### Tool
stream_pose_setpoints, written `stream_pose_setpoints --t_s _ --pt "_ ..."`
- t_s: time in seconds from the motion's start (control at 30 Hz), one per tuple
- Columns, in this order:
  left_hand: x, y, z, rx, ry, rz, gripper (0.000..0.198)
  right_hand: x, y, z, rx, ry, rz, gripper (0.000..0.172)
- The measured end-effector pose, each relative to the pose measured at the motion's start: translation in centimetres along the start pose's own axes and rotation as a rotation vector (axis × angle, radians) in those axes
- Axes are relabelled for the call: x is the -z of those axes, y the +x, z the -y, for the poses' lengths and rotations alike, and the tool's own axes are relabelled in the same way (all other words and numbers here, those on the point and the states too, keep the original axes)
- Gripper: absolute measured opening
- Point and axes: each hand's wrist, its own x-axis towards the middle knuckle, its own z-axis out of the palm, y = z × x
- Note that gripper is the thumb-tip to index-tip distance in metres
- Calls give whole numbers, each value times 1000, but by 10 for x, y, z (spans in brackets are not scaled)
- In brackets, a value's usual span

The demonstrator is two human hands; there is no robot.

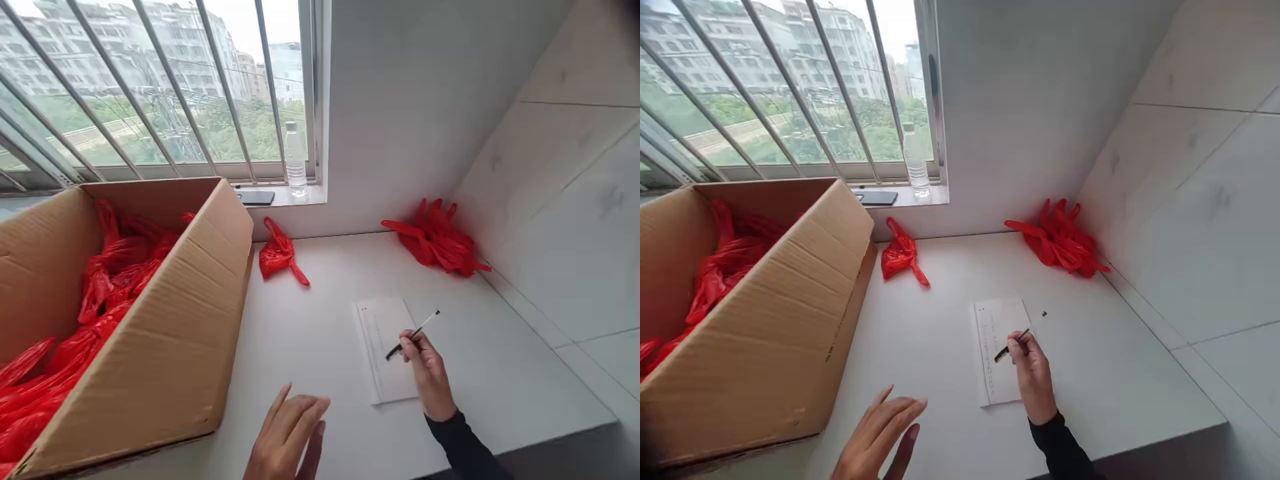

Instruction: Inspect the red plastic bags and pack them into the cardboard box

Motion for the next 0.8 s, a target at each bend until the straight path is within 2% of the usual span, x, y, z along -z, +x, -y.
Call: stream_pose_setpoints --t_s 0.1,0.13,0.17,0.23,0.27,0.3,0.4,0.53,0.57,0.67,0.73,0.8 --pt "-43 6 -11 122 -56 106 54 -5 -30 19 -57 116 370 31" --pt "-55 7 -15 134 -101 131 55 -7 -38 23 -77 149 457 31" --pt "-65 8 -20 135 -159 151 50 -8 -45 26 -91 176 520 33" --pt "-81 7 -28 121 -268 190 25 -10 -54 29 -95 202 557 37" --pt "-87 6 -31 112 -300 204 14 -11 -56 29 -89 192 556 39" --pt "-92 5 -33 104 -317 214 12 -10 -57 28 -80 174 556 40" --pt "-99 -3 -36 128 -323 224 18 0 -48 20 -93 183 514 41" --pt "-96 -11 -33 205 -329 247 24 27 -16 4 -132 307 153 39" --pt "-96 -10 -32 196 -336 248 23 34 -8 1 -122 295 99 39" --pt "-100 -2 -30 98 -333 225 13 47 12 -7 -97 135 110 32" --pt "-111 6 -30 21 -276 195 7 47 19 -10 -75 -12 120 23" --pt "-125 12 -29 -40 -199 167 11 41 24 -13 -17 -138 115 15"
